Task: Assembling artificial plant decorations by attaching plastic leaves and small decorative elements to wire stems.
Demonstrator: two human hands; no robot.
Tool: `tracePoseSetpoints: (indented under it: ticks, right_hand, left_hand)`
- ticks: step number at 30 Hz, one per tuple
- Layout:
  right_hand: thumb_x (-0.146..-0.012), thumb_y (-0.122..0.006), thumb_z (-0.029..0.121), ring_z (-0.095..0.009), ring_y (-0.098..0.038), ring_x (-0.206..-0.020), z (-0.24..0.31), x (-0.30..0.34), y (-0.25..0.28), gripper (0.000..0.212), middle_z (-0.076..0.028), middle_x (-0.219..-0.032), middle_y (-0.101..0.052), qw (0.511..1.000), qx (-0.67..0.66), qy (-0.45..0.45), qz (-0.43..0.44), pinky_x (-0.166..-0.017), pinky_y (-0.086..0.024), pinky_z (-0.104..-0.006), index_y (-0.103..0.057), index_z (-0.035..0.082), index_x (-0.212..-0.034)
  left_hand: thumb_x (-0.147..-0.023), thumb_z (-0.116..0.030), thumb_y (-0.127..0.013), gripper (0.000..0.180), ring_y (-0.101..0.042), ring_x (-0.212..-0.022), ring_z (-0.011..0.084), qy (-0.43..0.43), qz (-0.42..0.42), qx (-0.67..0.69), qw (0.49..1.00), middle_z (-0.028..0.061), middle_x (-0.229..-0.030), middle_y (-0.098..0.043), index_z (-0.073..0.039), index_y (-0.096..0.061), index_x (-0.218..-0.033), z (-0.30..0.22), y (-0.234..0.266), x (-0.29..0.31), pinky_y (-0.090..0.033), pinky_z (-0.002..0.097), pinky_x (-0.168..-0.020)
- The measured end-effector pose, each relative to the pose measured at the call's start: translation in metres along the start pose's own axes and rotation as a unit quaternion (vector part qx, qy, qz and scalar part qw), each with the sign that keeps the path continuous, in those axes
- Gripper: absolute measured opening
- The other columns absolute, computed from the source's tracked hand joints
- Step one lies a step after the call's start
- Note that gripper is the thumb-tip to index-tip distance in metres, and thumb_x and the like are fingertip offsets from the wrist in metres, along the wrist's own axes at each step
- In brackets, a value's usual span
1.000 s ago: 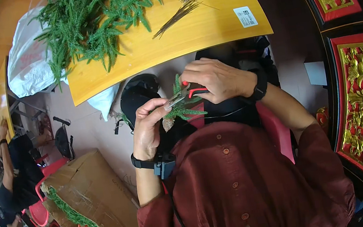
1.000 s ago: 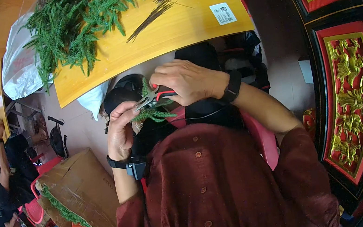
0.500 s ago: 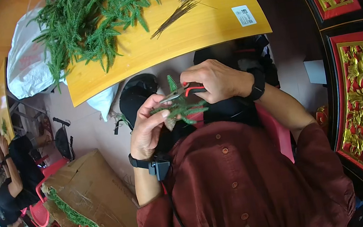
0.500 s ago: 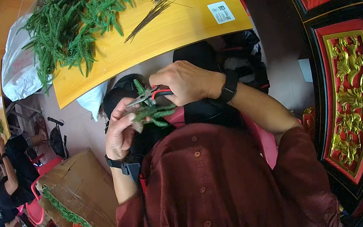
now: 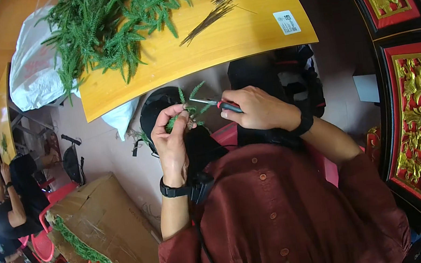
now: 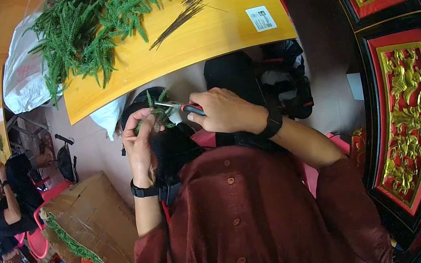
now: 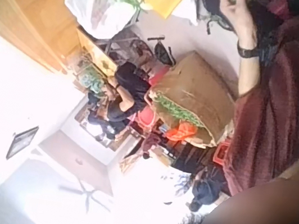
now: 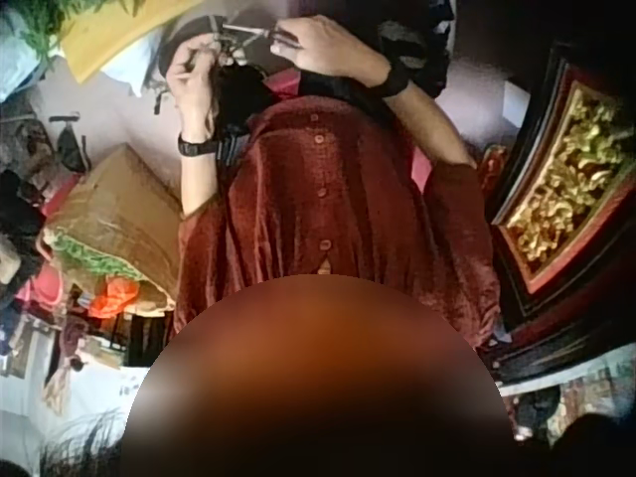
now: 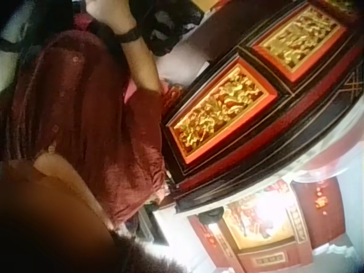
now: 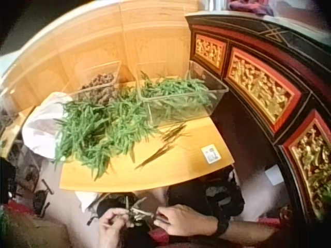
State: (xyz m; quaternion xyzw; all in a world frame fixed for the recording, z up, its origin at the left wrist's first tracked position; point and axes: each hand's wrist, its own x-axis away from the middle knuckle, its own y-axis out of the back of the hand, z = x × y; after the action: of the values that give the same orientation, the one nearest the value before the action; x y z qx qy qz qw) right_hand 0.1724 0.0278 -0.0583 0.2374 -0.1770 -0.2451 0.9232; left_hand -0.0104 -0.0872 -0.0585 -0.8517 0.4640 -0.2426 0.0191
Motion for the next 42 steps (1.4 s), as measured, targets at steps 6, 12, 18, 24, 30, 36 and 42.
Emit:
tracePoseSetpoints:
  ticks: [6,12,18,24,30,36,42]
  right_hand:
    - [-0.085,-0.063,0.020,-0.040,-0.059,-0.074,0.008,0.001,0.002,0.022,-0.021,-0.076,-0.059,1.000,0.012,-0.007,0.002,-0.065,-0.045,-0.0443,-0.055,-0.001,-0.088]
    - [-0.085,-0.063,0.020,-0.041,-0.059,-0.075,0.005,0.001,-0.001,0.023,-0.022,-0.076,-0.060,1.000,0.028,0.007,-0.003,-0.065,-0.046,-0.0440,-0.056,-0.002,-0.089]
    - [-0.085,-0.063,0.020,-0.041,-0.059,-0.072,0.006,-0.002,-0.003,0.023,-0.022,-0.074,-0.060,1.000,0.019,0.012,-0.011,-0.063,-0.045,-0.0458,-0.057,-0.002,-0.087]
    - [-0.085,-0.063,0.021,-0.042,-0.059,-0.072,0.013,-0.005,0.001,0.024,-0.023,-0.073,-0.061,0.999,0.029,-0.022,0.005,-0.063,-0.045,-0.0476,-0.058,-0.002,-0.086]
    - [-0.085,-0.061,0.025,-0.044,-0.060,-0.072,0.018,-0.011,0.010,0.028,-0.025,-0.074,-0.061,0.988,0.157,-0.011,0.004,-0.066,-0.047,-0.0501,-0.057,-0.003,-0.081]
    - [-0.085,-0.063,0.024,-0.042,-0.059,-0.073,0.016,-0.006,0.005,0.026,-0.023,-0.074,-0.060,0.996,0.090,0.010,-0.026,-0.065,-0.046,-0.0478,-0.056,-0.002,-0.085]
    - [-0.085,-0.062,0.023,-0.042,-0.059,-0.074,0.014,-0.001,-0.003,0.025,-0.022,-0.074,-0.060,0.998,0.058,-0.008,-0.007,-0.065,-0.046,-0.0473,-0.055,-0.001,-0.085]
  left_hand:
    - [-0.087,0.000,-0.059,0.012,-0.059,-0.068,0.0086,-0.017,-0.015,-0.022,1.000,0.0025,-0.083,-0.063,0.000,-0.063,-0.098,-0.002,-0.011,0.003,-0.049,0.0216,-0.066]
    - [-0.087,0.001,-0.060,0.012,-0.058,-0.068,0.0080,-0.019,-0.022,-0.035,0.999,0.0011,-0.086,-0.062,0.000,-0.064,-0.098,-0.002,-0.015,0.006,-0.048,0.0208,-0.067]
    - [-0.081,0.002,-0.063,0.015,-0.057,-0.074,0.0121,-0.207,-0.026,-0.251,0.945,0.0037,-0.086,-0.059,0.001,-0.064,-0.096,0.006,-0.010,0.002,-0.046,0.0235,-0.069]
    - [-0.078,0.001,-0.065,0.016,-0.057,-0.077,0.0162,-0.278,-0.043,-0.364,0.888,0.0079,-0.083,-0.058,0.001,-0.065,-0.094,0.002,-0.014,0.003,-0.045,0.0263,-0.070]
    - [-0.080,-0.001,-0.065,0.012,-0.056,-0.069,0.0148,-0.301,-0.047,-0.484,0.820,0.0067,-0.078,-0.058,0.002,-0.066,-0.092,0.001,-0.013,0.005,-0.044,0.0257,-0.065]
    - [-0.086,-0.003,-0.062,0.014,-0.054,-0.067,0.0064,-0.128,-0.012,-0.178,0.976,0.0004,-0.076,-0.059,0.002,-0.068,-0.098,0.004,-0.004,0.001,-0.044,0.0213,-0.062]
    - [-0.086,-0.002,-0.062,0.013,-0.054,-0.066,0.0070,-0.029,-0.031,-0.048,0.998,0.0017,-0.076,-0.062,0.002,-0.068,-0.097,0.001,-0.008,0.003,-0.044,0.0202,-0.063]
